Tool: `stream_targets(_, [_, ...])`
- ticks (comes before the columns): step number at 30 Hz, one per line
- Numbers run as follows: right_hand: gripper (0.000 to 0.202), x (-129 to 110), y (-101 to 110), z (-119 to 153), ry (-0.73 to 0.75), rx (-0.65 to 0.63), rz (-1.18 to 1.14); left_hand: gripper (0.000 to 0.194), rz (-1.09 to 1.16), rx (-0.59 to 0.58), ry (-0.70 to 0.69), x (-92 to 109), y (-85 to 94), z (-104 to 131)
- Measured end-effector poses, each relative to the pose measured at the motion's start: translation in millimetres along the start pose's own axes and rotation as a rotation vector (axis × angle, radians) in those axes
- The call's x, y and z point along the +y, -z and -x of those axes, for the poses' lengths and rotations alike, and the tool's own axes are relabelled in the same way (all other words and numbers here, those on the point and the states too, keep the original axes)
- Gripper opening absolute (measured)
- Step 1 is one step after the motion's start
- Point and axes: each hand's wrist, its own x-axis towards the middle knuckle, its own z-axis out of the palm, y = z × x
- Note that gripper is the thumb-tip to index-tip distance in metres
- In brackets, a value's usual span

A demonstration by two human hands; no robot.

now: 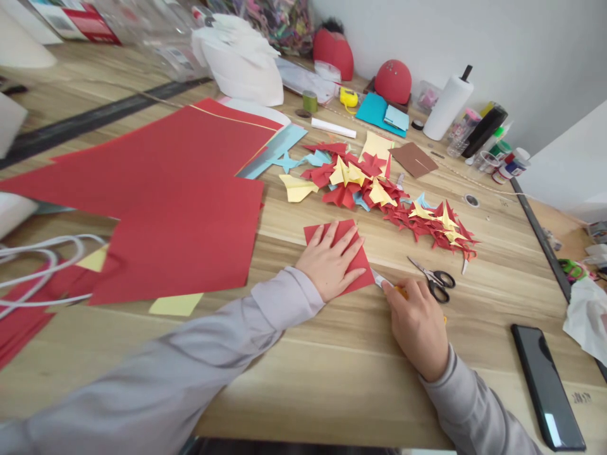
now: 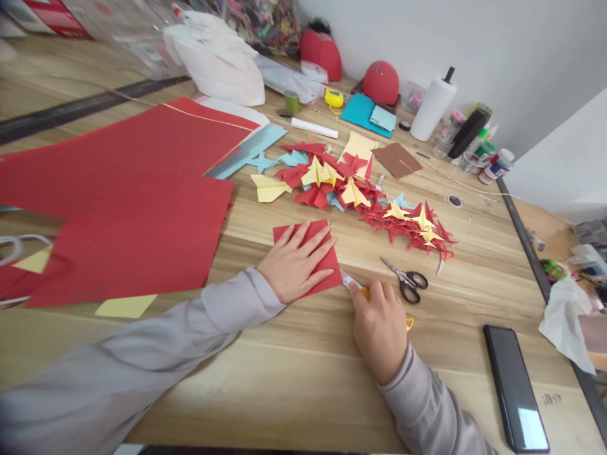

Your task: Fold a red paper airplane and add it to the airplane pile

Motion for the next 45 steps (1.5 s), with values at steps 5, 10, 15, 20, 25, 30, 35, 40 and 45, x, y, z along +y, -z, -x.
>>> stream_targets(5, [0.037, -4.4, 1.4, 1.1, -0.012, -0.007, 0.019, 0.063, -0.008, -0.019, -0.002, 0.3, 0.9, -0.5])
stream_targets(10, [0.037, -3.8, 0.7, 0.4, 0.013, -0.023, 0.034, 0.064, -0.014, -0.033, 0.002, 1.1, 2.4, -0.8])
stream_targets(15, [0.041, -0.1, -0.9, -2.0, 0.002, -0.018, 0.038, 0.063, -0.008, -0.026, -0.001, 0.6, 1.7, -0.5])
stream_targets(20, [0.042, -2.7, -2.7, -0.9, -0.013, 0.01, 0.055, 0.064, -0.023, -0.032, -0.005, 0.4, 1.5, -0.7])
stream_targets(25, [0.04, 2.9, -5.9, -5.2, 0.021, 0.018, 0.039, 0.063, -0.057, -0.036, -0.012, 0.9, 2.2, -0.4])
stream_targets(30, [0.038, 5.6, -9.3, -11.3, 0.011, 0.035, 0.038, 0.063, -0.076, -0.039, -0.013, 1.0, 2.1, -0.3])
stream_targets(35, [0.039, 2.9, -11.9, -16.3, 0.004, 0.032, 0.065, 0.064, -0.089, -0.06, -0.015, 0.9, 2.2, -0.7])
stream_targets(40, [0.038, 1.2, -11.4, -23.7, -0.016, 0.009, 0.076, 0.064, -0.098, -0.069, -0.01, 1.3, 2.9, -0.9])
stream_targets(45, [0.037, 0.1, -11.3, -31.6, -0.029, -0.032, 0.088, 0.064, -0.083, -0.05, -0.01, 1.2, 2.1, -0.8])
